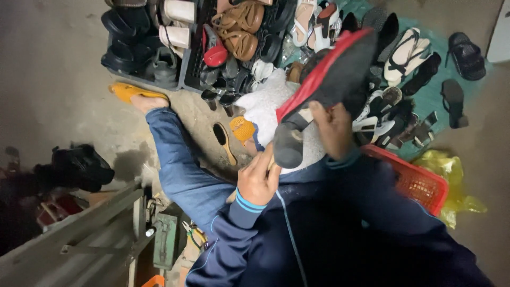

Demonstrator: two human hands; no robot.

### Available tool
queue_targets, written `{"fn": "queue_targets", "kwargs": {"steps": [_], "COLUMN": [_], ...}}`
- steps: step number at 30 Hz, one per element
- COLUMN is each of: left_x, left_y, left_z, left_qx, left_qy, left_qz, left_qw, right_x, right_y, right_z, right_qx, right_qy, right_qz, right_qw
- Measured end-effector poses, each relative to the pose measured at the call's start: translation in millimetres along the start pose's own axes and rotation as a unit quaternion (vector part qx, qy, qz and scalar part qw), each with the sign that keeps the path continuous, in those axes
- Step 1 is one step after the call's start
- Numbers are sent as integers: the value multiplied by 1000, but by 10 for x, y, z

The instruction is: The person sits on the floor and uses a hammer to tap the sole of a red and black shoe, then brushes the sole with a yellow brush. The person repeats hammering and brushing on the same shoe multiple times.

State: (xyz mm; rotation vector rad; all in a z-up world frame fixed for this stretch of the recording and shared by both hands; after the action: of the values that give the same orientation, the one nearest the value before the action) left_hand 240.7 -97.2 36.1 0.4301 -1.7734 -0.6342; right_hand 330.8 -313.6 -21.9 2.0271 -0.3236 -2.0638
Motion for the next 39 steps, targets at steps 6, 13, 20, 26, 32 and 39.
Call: {"fn": "queue_targets", "kwargs": {"steps": [6,13,20,26,32,39], "left_x": [89,175,194,-63,-367,-528], "left_y": [12,-81,346,619,443,173], "left_z": [5,-28,-105,-249,-452,-410], "left_qx": [-13,-40,38,157,98,120], "left_qy": [-21,-35,-11,-44,26,30], "left_qz": [-68,-97,-6,103,80,53], "left_qw": [997,994,999,981,992,991], "right_x": [-415,-993,-667,-450,-451,-569], "right_y": [886,470,104,-229,-282,-291], "right_z": [390,-83,-189,-466,-463,-407], "right_qx": [15,-124,-294,-302,-277,-241], "right_qy": [114,378,232,102,9,-12], "right_qz": [308,518,278,196,170,183], "right_qw": [944,758,885,927,946,953]}}
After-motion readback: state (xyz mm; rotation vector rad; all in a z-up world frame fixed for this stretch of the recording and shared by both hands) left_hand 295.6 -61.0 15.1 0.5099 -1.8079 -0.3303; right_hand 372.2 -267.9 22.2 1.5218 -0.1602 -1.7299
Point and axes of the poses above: each hand's wrist, its own z-axis away from the middle knuckle, its own y-axis out of the back of the hand, x = y × z, the point moved 5 cm from there along -z, towards the middle knuckle, and after that the axes turned 15 degrees about -x, right-handed, at the moved point
